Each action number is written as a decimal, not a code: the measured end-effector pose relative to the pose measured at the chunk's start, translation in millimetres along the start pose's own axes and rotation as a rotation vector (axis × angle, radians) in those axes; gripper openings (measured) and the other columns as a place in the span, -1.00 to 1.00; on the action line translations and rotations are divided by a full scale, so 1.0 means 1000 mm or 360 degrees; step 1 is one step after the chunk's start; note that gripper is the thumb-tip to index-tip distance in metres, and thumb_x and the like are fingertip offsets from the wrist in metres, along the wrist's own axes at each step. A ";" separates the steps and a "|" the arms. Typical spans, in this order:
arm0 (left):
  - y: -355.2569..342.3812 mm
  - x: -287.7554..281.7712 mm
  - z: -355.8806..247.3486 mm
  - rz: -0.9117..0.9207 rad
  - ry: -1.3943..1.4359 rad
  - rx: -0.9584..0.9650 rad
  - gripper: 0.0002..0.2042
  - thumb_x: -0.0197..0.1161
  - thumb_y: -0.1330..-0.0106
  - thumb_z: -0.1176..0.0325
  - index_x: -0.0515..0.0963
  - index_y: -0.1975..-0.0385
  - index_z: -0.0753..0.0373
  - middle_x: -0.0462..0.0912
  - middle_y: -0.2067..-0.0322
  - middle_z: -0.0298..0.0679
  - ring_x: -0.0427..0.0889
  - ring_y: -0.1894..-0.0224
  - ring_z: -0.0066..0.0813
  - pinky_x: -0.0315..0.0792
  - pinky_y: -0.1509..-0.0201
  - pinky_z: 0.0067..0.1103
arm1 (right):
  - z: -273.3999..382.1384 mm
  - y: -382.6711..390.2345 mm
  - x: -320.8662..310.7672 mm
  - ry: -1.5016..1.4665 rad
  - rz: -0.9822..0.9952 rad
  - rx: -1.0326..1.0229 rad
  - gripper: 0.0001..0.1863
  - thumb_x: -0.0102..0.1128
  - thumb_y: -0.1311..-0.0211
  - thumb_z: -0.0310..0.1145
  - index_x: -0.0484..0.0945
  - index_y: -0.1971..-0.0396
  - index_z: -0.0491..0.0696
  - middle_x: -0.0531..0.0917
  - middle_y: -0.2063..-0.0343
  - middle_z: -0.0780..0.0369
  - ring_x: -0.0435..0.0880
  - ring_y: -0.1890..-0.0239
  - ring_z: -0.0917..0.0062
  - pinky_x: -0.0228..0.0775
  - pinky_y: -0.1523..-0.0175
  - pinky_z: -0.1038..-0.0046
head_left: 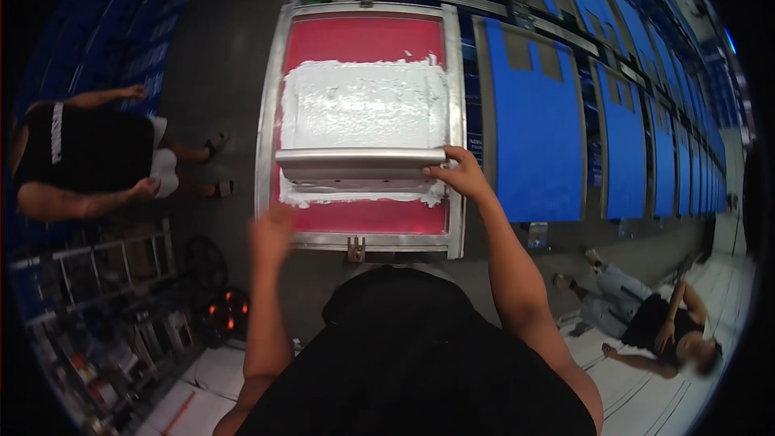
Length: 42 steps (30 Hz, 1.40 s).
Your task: The person repeatedly rolls a squeegee back and forth over white ink in a pink screen-printing tray to evenly coat the roller. A coworker in the background handles blue printed fabric pieces.
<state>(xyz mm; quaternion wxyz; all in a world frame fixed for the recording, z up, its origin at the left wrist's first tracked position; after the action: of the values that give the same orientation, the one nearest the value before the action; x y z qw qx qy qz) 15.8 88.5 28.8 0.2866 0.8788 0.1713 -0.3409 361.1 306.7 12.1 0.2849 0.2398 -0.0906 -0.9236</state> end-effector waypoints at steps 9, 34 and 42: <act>-0.095 -0.021 0.064 -0.0190 0.0871 0.0067 -0.54 0.03 -0.47 0.18 0.36 -0.21 0.39 0.54 -0.08 -0.13 0.50 -0.06 -0.47 0.34 -0.13 -0.61 | 0.013 -0.014 -0.010 -0.0540 -0.0088 0.0263 -0.66 0.49 0.13 -0.39 0.67 0.28 -0.16 0.66 0.45 0.32 0.54 0.41 0.69 0.37 0.24 0.61; -0.101 -0.022 0.057 -0.0092 0.0787 0.0024 -0.48 0.15 -0.39 0.13 0.39 -0.16 0.43 0.54 -0.08 0.06 0.53 -0.12 -0.29 0.35 -0.18 -0.53 | 0.050 0.000 -0.020 -0.0396 -0.0196 0.0310 -0.61 0.45 0.14 -0.48 0.64 0.20 -0.21 0.71 0.32 0.21 0.65 0.23 0.54 0.46 0.01 0.47; -0.109 -0.003 0.062 -0.0112 0.0768 0.0077 -0.54 0.13 -0.40 0.19 0.41 -0.17 0.37 0.55 -0.08 -0.01 0.50 -0.15 -0.32 0.32 -0.22 -0.52 | 0.017 -0.003 -0.025 -0.0175 -0.0203 0.0275 -0.54 0.51 0.14 -0.36 0.63 0.16 -0.19 0.70 0.30 0.22 0.64 0.23 0.53 0.44 0.05 0.45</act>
<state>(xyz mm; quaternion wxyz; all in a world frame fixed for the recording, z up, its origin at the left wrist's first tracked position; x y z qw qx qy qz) -71.8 134.5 -49.2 0.2044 0.9349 0.2571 -0.1348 368.6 323.8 36.0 0.1985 0.2176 -0.1700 -0.9404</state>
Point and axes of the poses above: each hand's wrist, its own y-axis away from the middle knuckle, its own x-axis out of the palm, z = x × y, the point moved 7 cm from there along -y, towards the middle knuckle
